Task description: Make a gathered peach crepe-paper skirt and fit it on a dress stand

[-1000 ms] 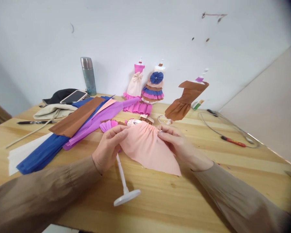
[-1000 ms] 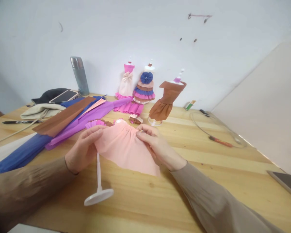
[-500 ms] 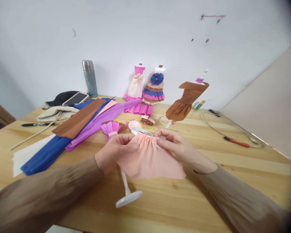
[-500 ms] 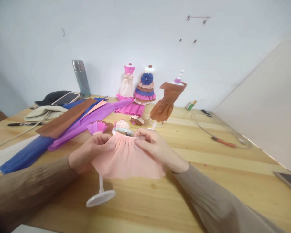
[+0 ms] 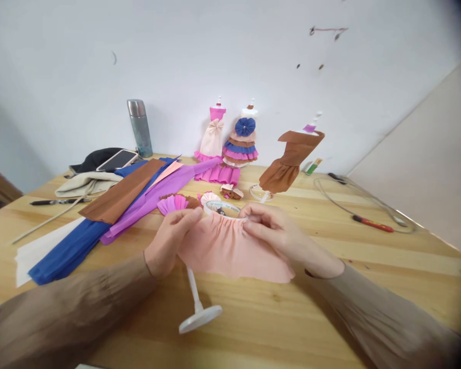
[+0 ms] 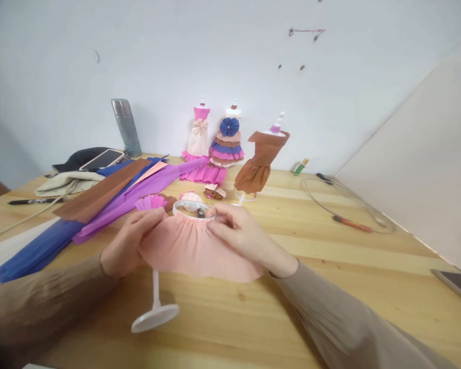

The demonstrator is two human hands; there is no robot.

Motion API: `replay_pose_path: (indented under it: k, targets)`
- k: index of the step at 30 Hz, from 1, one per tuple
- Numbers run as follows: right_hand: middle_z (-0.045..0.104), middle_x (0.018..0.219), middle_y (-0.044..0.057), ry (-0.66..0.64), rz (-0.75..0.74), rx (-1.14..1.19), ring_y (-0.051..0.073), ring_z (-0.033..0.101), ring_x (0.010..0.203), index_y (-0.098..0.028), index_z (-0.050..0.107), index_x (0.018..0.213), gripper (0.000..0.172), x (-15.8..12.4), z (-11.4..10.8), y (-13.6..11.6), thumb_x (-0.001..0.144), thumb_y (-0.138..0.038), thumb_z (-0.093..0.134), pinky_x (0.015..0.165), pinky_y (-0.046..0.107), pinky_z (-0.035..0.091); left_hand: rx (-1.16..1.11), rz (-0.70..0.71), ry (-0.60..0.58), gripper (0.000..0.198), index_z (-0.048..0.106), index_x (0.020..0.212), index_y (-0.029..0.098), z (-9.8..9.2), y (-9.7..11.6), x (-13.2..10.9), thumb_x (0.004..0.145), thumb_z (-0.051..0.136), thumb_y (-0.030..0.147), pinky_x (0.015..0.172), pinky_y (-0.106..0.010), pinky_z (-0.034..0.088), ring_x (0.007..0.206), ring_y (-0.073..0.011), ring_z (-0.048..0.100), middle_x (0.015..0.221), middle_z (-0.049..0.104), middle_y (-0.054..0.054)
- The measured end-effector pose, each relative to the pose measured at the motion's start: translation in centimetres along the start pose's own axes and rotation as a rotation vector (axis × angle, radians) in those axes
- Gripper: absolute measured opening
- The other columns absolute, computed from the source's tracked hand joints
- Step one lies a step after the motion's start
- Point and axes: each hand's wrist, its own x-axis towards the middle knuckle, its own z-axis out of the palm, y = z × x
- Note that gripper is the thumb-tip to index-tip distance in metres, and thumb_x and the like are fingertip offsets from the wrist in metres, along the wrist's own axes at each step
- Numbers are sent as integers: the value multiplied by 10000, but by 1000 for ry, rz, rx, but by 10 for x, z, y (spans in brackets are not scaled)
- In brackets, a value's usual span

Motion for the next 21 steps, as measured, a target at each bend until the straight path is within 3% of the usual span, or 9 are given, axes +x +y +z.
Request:
replay_pose_path:
  k: [2,6,10,12,16,21]
  targets:
    - [536,663,-14,32,-31,-61,142,464,615,-201,584,792,113,0,-2,-4,822,-310,579,561,261,331,103,116,86,422,476,545,172,-4,4,1,840,616,440,533,-260,249,559,-105,349,560,378,31]
    - [531,656,-8,127,-83,-262,143,451,608,-197,560,738,126,4,-4,-17,837,-261,514,576,277,323,378,492,154,166,657,767,196,-7,20,1,885,592,294,718,-285,399,777,-164,543,792,630,-16]
    - [563,650,5,168,-86,-468,154,476,600,-204,516,705,147,13,-6,-34,844,-247,501,590,296,309,602,770,62,140,718,956,216,6,47,4,870,608,224,906,-314,403,962,-207,590,987,705,-50]
    - [576,640,8,162,-71,-549,158,493,598,-205,513,691,145,18,-7,-44,833,-232,513,589,297,300,666,788,-34,111,732,902,207,17,63,8,845,641,236,912,-320,389,943,-220,584,947,698,-55]
    - [647,715,34,155,-58,-558,182,552,663,-201,576,715,102,26,-13,-56,795,-165,523,627,308,331,811,640,-169,63,728,749,183,33,88,24,785,676,182,742,-287,369,791,-191,562,776,650,-29]
    - [632,673,18,193,-70,-562,161,516,615,-197,546,674,123,28,-23,-52,793,-178,527,599,300,309,814,539,-333,121,750,719,175,32,88,44,791,654,190,592,-271,289,580,-127,448,575,545,18]
